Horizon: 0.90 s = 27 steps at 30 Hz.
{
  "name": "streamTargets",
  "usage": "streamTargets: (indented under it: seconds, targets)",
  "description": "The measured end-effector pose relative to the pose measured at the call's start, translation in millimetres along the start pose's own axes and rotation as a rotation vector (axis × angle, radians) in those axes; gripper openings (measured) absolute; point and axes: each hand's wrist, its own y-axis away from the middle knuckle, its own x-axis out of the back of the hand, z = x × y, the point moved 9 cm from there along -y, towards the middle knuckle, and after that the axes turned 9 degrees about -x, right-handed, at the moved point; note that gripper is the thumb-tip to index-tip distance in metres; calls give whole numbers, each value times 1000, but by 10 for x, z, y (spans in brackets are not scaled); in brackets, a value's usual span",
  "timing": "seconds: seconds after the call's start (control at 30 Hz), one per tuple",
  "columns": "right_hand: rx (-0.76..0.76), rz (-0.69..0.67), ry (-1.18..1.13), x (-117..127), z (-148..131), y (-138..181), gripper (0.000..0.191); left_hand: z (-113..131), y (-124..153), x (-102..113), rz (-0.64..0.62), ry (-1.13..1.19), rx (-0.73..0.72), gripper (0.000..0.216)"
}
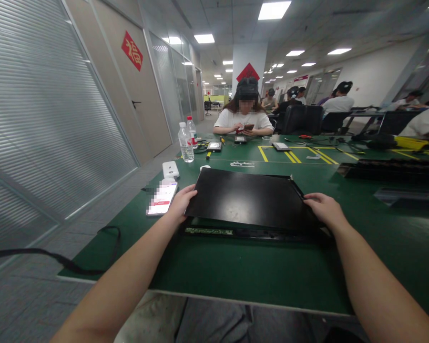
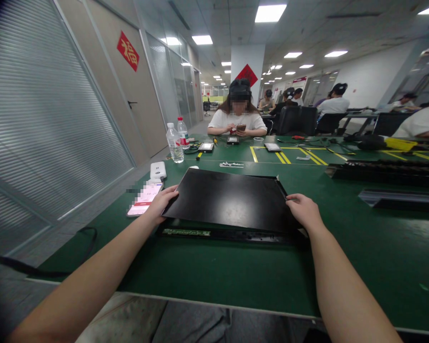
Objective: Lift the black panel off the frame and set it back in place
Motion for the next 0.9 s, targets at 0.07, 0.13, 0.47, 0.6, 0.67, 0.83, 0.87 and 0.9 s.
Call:
streamTargets:
  seconds: [0.07,0.13,0.47,0.6,0.67,0.83,0.87,0.9]
  targets:
    - [-13,4,-8,4,15,3,26,0,2,-12,-15,6,-1,44]
    - [-14,15,-13,8,27,3,26,-3,1,-25,-28,18,2,47]
    - [3,1,-25,1,44,-29,24,-35,-31,-36,-88,30,0,53]
    - [29,27,-44,15,30,-27,21,-38,-69,-19,-111,25,-38,51]
    - [17,33,-42,14,40,-30,21,-29,-98,3,-119,2,-70,50]
    - [-6,22,-38,9,57,-46,20,57,-198,82,-145,-213,-259,39]
    - [-4,27,-41,14,58,-50,19,87,-216,113,-128,-296,-313,36]
    - [-1,34,-45,19,61,-56,19,101,-233,142,-110,-374,-349,34]
